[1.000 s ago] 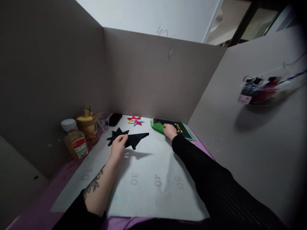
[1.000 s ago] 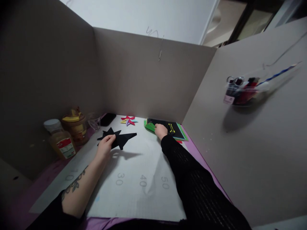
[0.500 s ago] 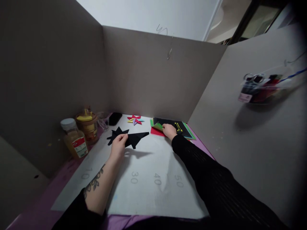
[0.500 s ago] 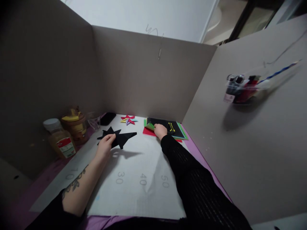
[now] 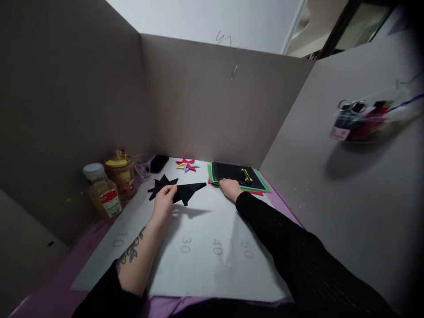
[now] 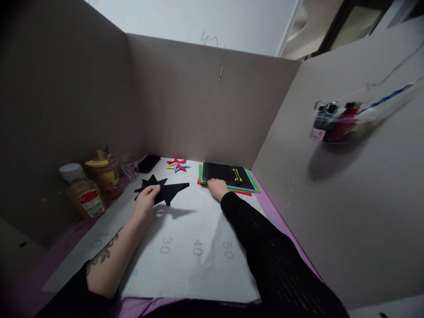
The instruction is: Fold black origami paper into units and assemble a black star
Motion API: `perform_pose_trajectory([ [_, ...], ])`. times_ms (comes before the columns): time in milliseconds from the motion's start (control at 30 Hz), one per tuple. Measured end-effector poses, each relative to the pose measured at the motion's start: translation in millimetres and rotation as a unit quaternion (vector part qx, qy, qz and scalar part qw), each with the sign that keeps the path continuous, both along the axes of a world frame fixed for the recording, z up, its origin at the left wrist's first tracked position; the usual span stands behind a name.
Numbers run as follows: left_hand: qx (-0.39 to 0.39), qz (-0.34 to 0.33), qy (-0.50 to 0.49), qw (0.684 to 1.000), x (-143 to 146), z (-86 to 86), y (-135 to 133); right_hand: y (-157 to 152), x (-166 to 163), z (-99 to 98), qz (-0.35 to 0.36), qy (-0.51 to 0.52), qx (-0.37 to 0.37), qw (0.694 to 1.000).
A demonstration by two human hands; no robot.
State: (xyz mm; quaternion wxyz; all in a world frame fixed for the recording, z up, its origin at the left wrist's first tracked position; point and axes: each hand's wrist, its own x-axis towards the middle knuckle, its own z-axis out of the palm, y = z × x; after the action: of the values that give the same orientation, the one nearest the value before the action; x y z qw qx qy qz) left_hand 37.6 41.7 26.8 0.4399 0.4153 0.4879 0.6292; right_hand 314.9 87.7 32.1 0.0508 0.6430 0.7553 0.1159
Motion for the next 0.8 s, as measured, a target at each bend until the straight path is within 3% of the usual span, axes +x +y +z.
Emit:
perform_pose_trajectory([
  [567,0.000,-0.001,0.007,1.000,0,2.1,-2,1,5,3.3,-0.026,0.061,0.038,0.997],
  [800,-0.023,-0.017,0.039,0.999,2,7.6,-8,-13,-19,5.9,-0.028,0.159,0.039,0.986],
])
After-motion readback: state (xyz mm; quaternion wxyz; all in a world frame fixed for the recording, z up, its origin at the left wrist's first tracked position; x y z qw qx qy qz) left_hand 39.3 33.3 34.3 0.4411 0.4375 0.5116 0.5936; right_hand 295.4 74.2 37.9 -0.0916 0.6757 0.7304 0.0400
